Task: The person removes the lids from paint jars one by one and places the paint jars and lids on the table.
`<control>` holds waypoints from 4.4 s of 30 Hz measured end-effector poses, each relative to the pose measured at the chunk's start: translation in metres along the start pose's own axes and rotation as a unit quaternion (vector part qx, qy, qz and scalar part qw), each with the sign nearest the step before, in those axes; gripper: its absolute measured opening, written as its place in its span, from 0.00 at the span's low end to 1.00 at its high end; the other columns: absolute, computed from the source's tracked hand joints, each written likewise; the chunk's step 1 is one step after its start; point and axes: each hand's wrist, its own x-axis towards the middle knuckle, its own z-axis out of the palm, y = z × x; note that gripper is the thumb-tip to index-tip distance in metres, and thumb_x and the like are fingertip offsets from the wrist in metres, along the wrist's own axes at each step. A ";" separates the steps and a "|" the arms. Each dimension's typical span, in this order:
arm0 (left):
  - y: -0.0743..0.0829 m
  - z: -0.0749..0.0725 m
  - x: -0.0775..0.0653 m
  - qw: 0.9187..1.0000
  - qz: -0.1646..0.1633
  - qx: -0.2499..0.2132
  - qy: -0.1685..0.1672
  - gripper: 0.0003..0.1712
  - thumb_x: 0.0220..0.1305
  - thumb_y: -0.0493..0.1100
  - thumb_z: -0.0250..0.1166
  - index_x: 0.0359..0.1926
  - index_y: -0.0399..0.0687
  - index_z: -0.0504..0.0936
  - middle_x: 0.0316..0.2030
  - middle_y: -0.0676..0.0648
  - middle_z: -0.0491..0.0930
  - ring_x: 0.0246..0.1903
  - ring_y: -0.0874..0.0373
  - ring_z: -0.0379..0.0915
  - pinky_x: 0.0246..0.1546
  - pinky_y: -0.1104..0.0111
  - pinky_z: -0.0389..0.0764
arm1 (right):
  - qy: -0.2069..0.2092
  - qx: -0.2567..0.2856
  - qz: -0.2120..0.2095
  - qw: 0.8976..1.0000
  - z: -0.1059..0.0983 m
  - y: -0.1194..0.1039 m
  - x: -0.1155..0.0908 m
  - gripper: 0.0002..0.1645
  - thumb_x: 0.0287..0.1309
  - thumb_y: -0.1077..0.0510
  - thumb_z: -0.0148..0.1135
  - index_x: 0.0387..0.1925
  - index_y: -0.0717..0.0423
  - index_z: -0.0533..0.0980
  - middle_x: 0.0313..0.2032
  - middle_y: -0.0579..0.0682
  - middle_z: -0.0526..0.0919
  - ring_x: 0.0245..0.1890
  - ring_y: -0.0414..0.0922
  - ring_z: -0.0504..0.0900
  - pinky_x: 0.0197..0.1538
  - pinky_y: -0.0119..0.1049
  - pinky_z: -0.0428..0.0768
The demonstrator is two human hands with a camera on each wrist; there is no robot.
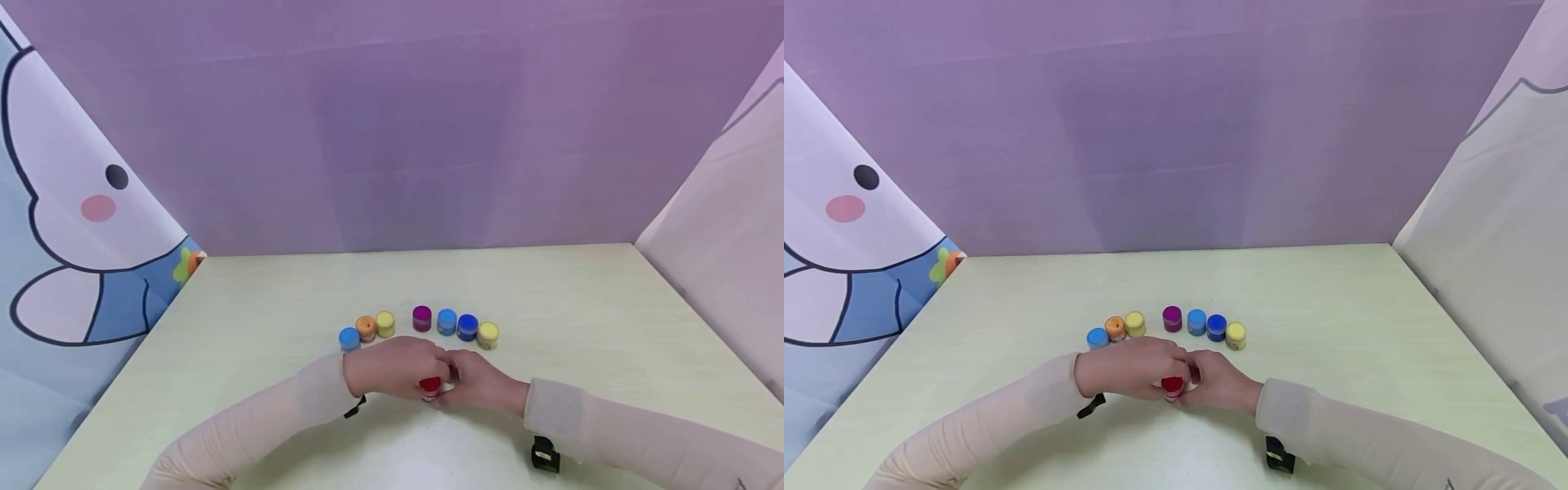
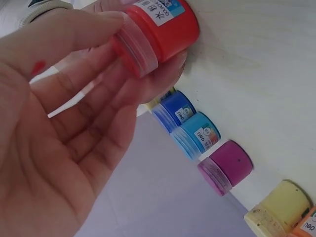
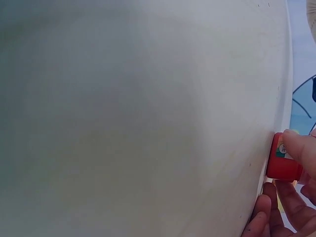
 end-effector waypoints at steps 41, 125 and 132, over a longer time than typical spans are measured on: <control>-0.003 0.001 -0.003 0.999 0.002 0.043 -0.005 0.06 0.55 0.46 0.66 0.35 0.55 0.80 0.29 0.60 0.73 0.28 0.70 0.64 0.32 0.83 0.64 | -0.007 0.001 0.003 1.000 0.000 0.002 0.000 0.21 0.41 0.51 0.71 0.39 0.50 0.75 0.28 0.43 0.75 0.32 0.44 0.69 0.34 0.36 0.70; 0.008 -0.009 -0.020 0.994 -0.094 0.051 -0.006 0.26 0.45 0.50 0.72 0.48 0.58 0.76 0.36 0.58 0.75 0.35 0.67 0.66 0.33 0.80 0.68 | -0.008 -0.040 -0.013 0.999 -0.017 -0.001 -0.006 0.22 0.38 0.58 0.73 0.38 0.55 0.74 0.34 0.46 0.77 0.33 0.46 0.72 0.38 0.37 0.73; 0.007 -0.002 -0.007 0.994 -0.097 0.043 -0.021 0.25 0.46 0.48 0.71 0.48 0.57 0.76 0.34 0.58 0.74 0.32 0.68 0.66 0.31 0.81 0.67 | 0.001 -0.053 -0.014 0.998 -0.019 0.001 -0.007 0.22 0.38 0.58 0.72 0.37 0.55 0.74 0.32 0.45 0.75 0.33 0.46 0.71 0.38 0.38 0.73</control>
